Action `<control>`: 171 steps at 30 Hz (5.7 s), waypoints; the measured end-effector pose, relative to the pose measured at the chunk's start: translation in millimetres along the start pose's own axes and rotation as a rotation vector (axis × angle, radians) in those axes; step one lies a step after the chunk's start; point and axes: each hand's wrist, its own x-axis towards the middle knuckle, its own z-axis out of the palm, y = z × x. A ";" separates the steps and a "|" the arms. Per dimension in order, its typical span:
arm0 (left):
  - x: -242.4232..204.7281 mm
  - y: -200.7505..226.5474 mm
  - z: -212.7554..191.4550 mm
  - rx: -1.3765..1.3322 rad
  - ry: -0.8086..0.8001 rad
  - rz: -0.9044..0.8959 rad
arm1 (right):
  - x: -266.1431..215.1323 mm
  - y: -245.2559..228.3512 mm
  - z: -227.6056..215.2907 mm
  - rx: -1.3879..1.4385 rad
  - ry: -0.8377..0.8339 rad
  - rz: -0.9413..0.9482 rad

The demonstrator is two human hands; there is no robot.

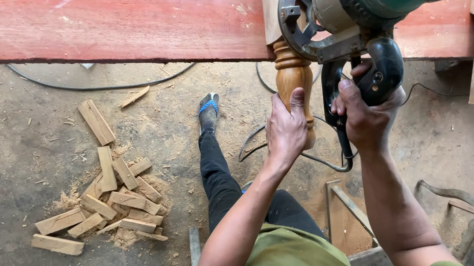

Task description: The person uses a handheld electric router to carve a groove along the length of a wooden post. They guide the tool along the wood, creating a channel, and then lift the post to inspect the work before placing it back down.

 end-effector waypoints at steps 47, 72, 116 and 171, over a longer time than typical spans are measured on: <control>-7.9 16.4 -3.3 0.048 -0.028 -0.038 | 84.1 16.4 21.9 0.032 -0.003 -0.011; 21.3 -30.1 6.3 0.211 0.046 -0.077 | 116.8 13.2 35.6 0.023 0.054 0.324; 31.7 -86.2 28.2 0.238 0.039 -0.142 | 213.7 34.3 57.5 0.051 0.027 0.223; 27.1 -86.7 28.6 0.232 -0.017 -0.083 | 283.7 44.3 78.2 0.008 0.010 0.130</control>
